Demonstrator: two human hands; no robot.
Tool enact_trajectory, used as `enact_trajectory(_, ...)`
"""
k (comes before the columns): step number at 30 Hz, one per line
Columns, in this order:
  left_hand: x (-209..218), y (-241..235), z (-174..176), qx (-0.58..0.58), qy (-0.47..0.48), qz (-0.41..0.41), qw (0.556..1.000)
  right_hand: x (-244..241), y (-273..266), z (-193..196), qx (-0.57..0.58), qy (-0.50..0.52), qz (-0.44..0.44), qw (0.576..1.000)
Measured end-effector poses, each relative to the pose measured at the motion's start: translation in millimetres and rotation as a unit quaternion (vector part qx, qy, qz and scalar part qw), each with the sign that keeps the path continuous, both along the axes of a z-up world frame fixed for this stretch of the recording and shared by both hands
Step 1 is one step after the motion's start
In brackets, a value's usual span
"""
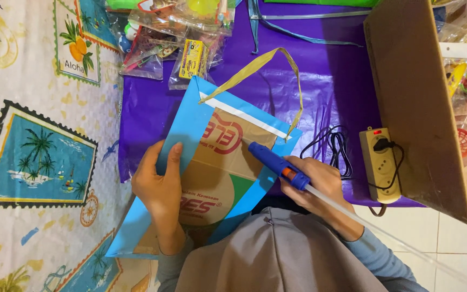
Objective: Assembling a decorative bag with a hot glue gun and sorting through small packaged items.
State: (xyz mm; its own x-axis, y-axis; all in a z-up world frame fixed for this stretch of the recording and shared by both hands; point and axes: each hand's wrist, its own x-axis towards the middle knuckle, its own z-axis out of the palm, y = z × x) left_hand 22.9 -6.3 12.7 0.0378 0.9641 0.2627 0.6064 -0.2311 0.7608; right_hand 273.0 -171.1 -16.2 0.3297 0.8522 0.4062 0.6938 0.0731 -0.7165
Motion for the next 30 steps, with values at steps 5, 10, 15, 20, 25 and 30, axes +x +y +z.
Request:
enact_trajectory(5,-2.8,1.0,-2.8,-0.010,-0.016,0.002,1.000,4.1,-2.5,4.2,0.009,-0.028,0.014,0.999)
enact_trajectory(10,-4.0,-1.8,-2.9,-0.019,-0.018,0.015,1.000,12.2,-12.7,-3.7,0.013,-0.014,0.015,1.000)
enact_trajectory(15,-4.3,-1.4,-6.4,-0.004,-0.020,0.011,1.000,30.3,-30.7,-8.5,-0.052,0.120,-0.064,0.989)
enact_trajectory(20,8.3,-2.5,-6.2,0.008,0.004,-0.002,1.000,23.2,-16.5,-4.8,-0.008,0.264,-0.043,0.963)
enact_trajectory(25,27.0,-10.4,7.5,-0.001,-0.010,-0.013,1.000,-7.6,28.4,12.6,0.035,0.345,0.057,0.936)
enact_trajectory(30,23.0,-7.0,-4.4,0.012,-0.018,-0.031,0.999,-18.9,39.9,25.4,0.016,0.304,0.122,0.945)
